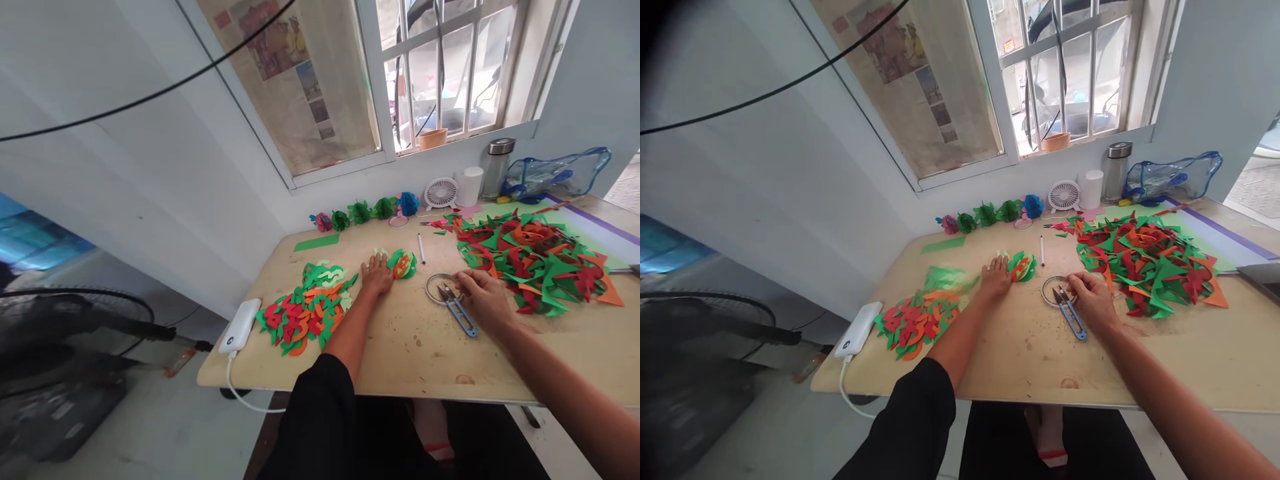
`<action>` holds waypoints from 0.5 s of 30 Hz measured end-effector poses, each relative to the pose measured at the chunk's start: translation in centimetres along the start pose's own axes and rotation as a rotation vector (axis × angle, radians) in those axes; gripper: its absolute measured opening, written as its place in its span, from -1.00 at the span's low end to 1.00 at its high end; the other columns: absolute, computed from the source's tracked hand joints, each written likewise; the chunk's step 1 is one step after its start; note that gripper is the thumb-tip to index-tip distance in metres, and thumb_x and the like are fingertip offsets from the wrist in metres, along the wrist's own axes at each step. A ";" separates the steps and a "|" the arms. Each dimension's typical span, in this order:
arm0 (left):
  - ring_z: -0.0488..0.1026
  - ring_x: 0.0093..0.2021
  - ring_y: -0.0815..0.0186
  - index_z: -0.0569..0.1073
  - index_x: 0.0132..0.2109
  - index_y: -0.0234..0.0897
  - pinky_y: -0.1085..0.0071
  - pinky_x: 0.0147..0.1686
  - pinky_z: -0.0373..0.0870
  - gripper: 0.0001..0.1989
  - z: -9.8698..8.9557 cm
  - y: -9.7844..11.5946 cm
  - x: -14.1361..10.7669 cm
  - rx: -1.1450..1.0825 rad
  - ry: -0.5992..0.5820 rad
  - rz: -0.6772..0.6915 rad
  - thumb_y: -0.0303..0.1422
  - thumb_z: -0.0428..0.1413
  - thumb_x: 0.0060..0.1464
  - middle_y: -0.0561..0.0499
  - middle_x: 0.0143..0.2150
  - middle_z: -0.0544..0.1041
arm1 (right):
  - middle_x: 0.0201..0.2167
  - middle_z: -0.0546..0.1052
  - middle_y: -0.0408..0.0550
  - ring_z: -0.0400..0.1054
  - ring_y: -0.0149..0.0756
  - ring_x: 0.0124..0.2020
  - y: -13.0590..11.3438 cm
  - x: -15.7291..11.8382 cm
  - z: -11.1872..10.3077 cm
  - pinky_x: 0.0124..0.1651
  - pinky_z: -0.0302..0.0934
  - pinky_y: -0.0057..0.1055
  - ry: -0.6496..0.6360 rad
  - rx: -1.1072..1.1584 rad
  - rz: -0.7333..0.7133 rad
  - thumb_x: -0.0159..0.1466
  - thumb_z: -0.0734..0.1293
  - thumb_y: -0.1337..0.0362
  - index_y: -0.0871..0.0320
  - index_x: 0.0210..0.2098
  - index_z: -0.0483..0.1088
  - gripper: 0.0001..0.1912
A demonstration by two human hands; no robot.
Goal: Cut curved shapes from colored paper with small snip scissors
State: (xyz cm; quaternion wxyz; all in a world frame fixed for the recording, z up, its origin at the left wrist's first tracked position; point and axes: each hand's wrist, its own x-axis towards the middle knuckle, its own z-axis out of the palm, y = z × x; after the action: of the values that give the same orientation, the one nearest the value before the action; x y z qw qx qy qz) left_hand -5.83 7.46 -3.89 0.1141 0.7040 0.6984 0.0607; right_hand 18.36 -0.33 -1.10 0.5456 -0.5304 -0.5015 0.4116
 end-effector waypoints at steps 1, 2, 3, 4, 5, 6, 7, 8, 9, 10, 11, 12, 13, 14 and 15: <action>-0.16 0.38 0.11 -0.02 0.35 -0.18 -0.04 0.27 -0.23 -0.39 0.0 0.3 0.2 -0.008 0.005 -0.008 -0.12 -0.24 0.19 -0.11 0.39 -0.04 | -0.60 0.43 -0.11 0.25 -0.39 -0.56 0.0 0.0 -0.1 -0.53 0.11 -0.46 0.000 -0.011 -0.002 0.04 0.35 0.02 0.18 -0.49 0.44 -0.69; -0.14 0.38 0.09 -0.03 0.35 -0.18 -0.05 0.26 -0.21 -0.39 0.0 0.6 0.3 -0.016 0.011 -0.012 -0.13 -0.23 0.19 -0.11 0.39 -0.02 | -0.60 0.43 -0.11 0.24 -0.39 -0.57 0.1 0.0 -0.1 -0.54 0.10 -0.46 0.002 -0.015 0.000 0.05 0.34 0.02 0.17 -0.48 0.44 -0.69; -0.12 0.37 0.08 -0.04 0.35 -0.16 -0.06 0.26 -0.18 -0.40 -0.1 0.8 0.4 -0.025 0.023 -0.015 -0.15 -0.22 0.20 -0.11 0.38 0.00 | -0.60 0.42 -0.12 0.24 -0.39 -0.57 0.1 0.0 -0.2 -0.55 0.09 -0.46 0.007 -0.017 0.004 0.05 0.34 0.02 0.17 -0.48 0.44 -0.69; -0.08 0.36 0.08 -0.05 0.35 -0.16 -0.06 0.25 -0.14 -0.41 -0.2 0.9 0.4 -0.034 0.050 -0.017 -0.19 -0.21 0.20 -0.10 0.37 0.04 | -0.60 0.42 -0.12 0.24 -0.38 -0.57 0.1 0.0 -0.2 -0.55 0.09 -0.46 0.012 -0.020 0.007 0.06 0.34 0.02 0.17 -0.48 0.44 -0.69; -0.03 0.35 0.07 -0.01 0.34 -0.16 -0.05 0.24 -0.09 -0.42 -0.4 0.7 0.4 -0.052 0.111 -0.023 -0.23 -0.19 0.20 -0.10 0.35 0.11 | -0.60 0.43 -0.12 0.25 -0.38 -0.56 0.1 0.0 -0.3 -0.54 0.09 -0.46 0.016 -0.026 0.009 0.06 0.33 0.02 0.16 -0.48 0.44 -0.70; 0.02 0.33 0.07 0.04 0.33 -0.17 -0.01 0.23 -0.03 -0.44 -0.8 0.4 0.3 -0.062 0.186 -0.016 -0.29 -0.17 0.19 -0.10 0.32 0.17 | -0.60 0.43 -0.12 0.26 -0.37 -0.55 0.1 0.1 -0.3 -0.53 0.10 -0.45 0.017 -0.034 0.008 0.06 0.33 0.03 0.16 -0.48 0.44 -0.70; 0.09 0.29 0.10 0.13 0.30 -0.19 0.06 0.21 0.03 -0.46 -1.3 -0.3 0.1 -0.061 0.265 -0.010 -0.34 -0.14 0.17 -0.10 0.27 0.26 | -0.60 0.43 -0.12 0.26 -0.37 -0.55 0.1 0.1 -0.2 -0.51 0.11 -0.45 0.014 -0.040 0.005 0.06 0.33 0.03 0.16 -0.49 0.44 -0.70; 0.15 0.26 0.14 0.23 0.25 -0.20 0.16 0.20 0.08 -0.50 -2.0 -1.2 -0.2 -0.057 0.284 -0.013 -0.39 -0.11 0.14 -0.09 0.21 0.34 | -0.61 0.43 -0.13 0.26 -0.37 -0.55 0.0 0.1 -0.2 -0.49 0.12 -0.44 0.007 -0.043 0.005 0.06 0.33 0.03 0.16 -0.49 0.43 -0.70; 0.22 0.21 0.18 0.32 0.18 -0.21 0.24 0.18 0.11 -0.55 -2.7 -2.4 -0.6 -0.052 0.289 -0.017 -0.41 -0.09 0.13 -0.08 0.14 0.41 | -0.61 0.43 -0.13 0.26 -0.37 -0.55 -0.1 0.1 -0.2 -0.49 0.12 -0.44 -0.004 -0.043 0.008 0.05 0.33 0.03 0.16 -0.49 0.43 -0.70; 0.27 0.16 0.20 0.39 0.11 -0.24 0.28 0.16 0.13 -0.59 -3.6 -3.7 -1.1 -0.044 0.295 -0.036 -0.43 -0.08 0.12 -0.10 0.09 0.45 | -0.61 0.43 -0.13 0.25 -0.38 -0.56 -0.2 0.1 -0.2 -0.49 0.12 -0.44 -0.015 -0.039 0.014 0.05 0.33 0.02 0.16 -0.49 0.43 -0.70; 0.30 0.13 0.20 0.42 0.07 -0.27 0.30 0.14 0.16 -0.61 -4.5 -5.2 -1.6 -0.034 0.302 -0.062 -0.46 -0.08 0.11 -0.12 0.05 0.47 | -0.62 0.42 -0.13 0.24 -0.38 -0.57 -0.3 0.0 -0.2 -0.50 0.11 -0.43 -0.026 -0.035 0.021 0.05 0.33 0.02 0.16 -0.50 0.43 -0.69; 0.33 0.09 0.20 0.44 0.04 -0.29 0.31 0.09 0.20 -0.62 -5.4 -6.7 -2.2 -0.021 0.300 -0.092 -0.47 -0.07 0.09 -0.13 0.02 0.48 | -0.62 0.42 -0.13 0.23 -0.38 -0.58 -0.4 0.0 -0.2 -0.51 0.11 -0.43 -0.034 -0.032 0.024 0.05 0.33 0.02 0.16 -0.50 0.43 -0.69; 0.36 0.05 0.18 0.46 0.01 -0.29 0.31 0.05 0.22 -0.63 -6.2 -8.1 -2.8 -0.008 0.296 -0.122 -0.47 -0.05 0.07 -0.14 -0.02 0.49 | -0.62 0.42 -0.13 0.23 -0.38 -0.57 -0.5 0.0 -0.2 -0.51 0.10 -0.43 -0.039 -0.029 0.025 0.06 0.33 0.02 0.16 -0.50 0.43 -0.70; 0.38 0.01 0.16 0.48 -0.03 -0.28 0.32 0.01 0.25 -0.66 -7.0 -9.4 -3.3 0.005 0.277 -0.141 -0.45 -0.01 0.04 -0.13 -0.06 0.51 | -0.61 0.42 -0.12 0.24 -0.37 -0.57 -0.6 0.0 -0.2 -0.51 0.11 -0.43 -0.040 -0.027 0.023 0.06 0.33 0.02 0.15 -0.50 0.43 -0.70; 0.39 -0.01 0.16 0.50 -0.07 -0.25 0.33 -0.02 0.26 -0.68 -7.6 -10.5 -3.8 0.016 0.254 -0.155 -0.42 0.03 0.01 -0.10 -0.11 0.52 | -0.61 0.43 -0.12 0.25 -0.36 -0.56 -0.6 -0.1 -0.2 -0.50 0.12 -0.43 -0.039 -0.025 0.021 0.06 0.33 0.03 0.15 -0.49 0.43 -0.71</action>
State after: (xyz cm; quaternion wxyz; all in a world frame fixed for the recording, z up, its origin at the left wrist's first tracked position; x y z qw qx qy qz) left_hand -17.94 4.21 1.16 0.0235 0.6353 0.7600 0.1348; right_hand 18.47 -0.48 -0.48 0.5248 -0.5342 -0.5115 0.4213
